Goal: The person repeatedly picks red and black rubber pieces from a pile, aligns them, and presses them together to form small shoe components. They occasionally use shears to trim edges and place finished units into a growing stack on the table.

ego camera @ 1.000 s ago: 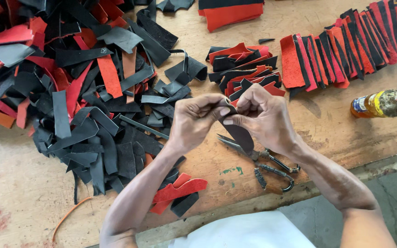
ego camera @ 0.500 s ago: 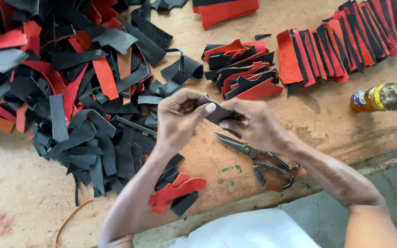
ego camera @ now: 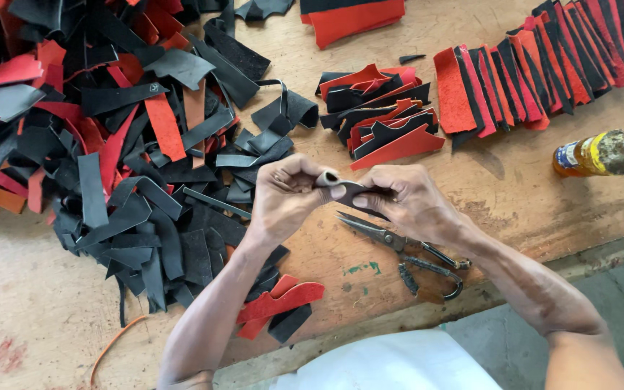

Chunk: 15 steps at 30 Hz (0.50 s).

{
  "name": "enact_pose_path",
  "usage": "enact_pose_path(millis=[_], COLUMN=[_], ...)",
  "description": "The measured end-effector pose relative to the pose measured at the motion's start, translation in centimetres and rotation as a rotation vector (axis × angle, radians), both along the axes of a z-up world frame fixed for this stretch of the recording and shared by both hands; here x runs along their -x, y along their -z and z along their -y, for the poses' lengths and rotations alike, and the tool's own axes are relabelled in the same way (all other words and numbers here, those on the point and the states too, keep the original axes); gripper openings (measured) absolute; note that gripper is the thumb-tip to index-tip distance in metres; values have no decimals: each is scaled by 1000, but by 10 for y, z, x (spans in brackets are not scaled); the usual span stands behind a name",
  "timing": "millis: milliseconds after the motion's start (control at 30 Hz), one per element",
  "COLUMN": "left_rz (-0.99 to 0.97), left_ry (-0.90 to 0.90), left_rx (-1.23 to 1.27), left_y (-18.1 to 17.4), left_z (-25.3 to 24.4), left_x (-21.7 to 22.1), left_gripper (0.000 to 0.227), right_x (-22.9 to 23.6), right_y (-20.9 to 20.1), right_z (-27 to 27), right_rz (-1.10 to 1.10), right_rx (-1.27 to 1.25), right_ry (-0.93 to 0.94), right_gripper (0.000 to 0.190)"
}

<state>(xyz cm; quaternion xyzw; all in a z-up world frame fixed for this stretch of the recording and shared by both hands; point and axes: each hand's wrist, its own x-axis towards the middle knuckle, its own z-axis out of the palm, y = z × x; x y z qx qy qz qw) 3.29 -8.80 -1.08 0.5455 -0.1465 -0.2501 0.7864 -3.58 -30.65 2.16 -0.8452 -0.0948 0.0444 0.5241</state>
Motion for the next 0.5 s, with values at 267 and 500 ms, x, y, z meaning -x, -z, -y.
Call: enact_pose_path(millis=[267, 500], left_rz=[-127, 229], left_ry=[22, 85], left_rx=[-168, -562], left_y=[27, -3], left_z=[-6, -10], left_x=[7, 11], left_gripper=[44, 21], right_x=[8, 8], right_y=[14, 23], right_z=[12, 10], right_rz=[71, 94], right_rx=[-2, 35], right_ry=[-109, -89], right_gripper=[21, 24])
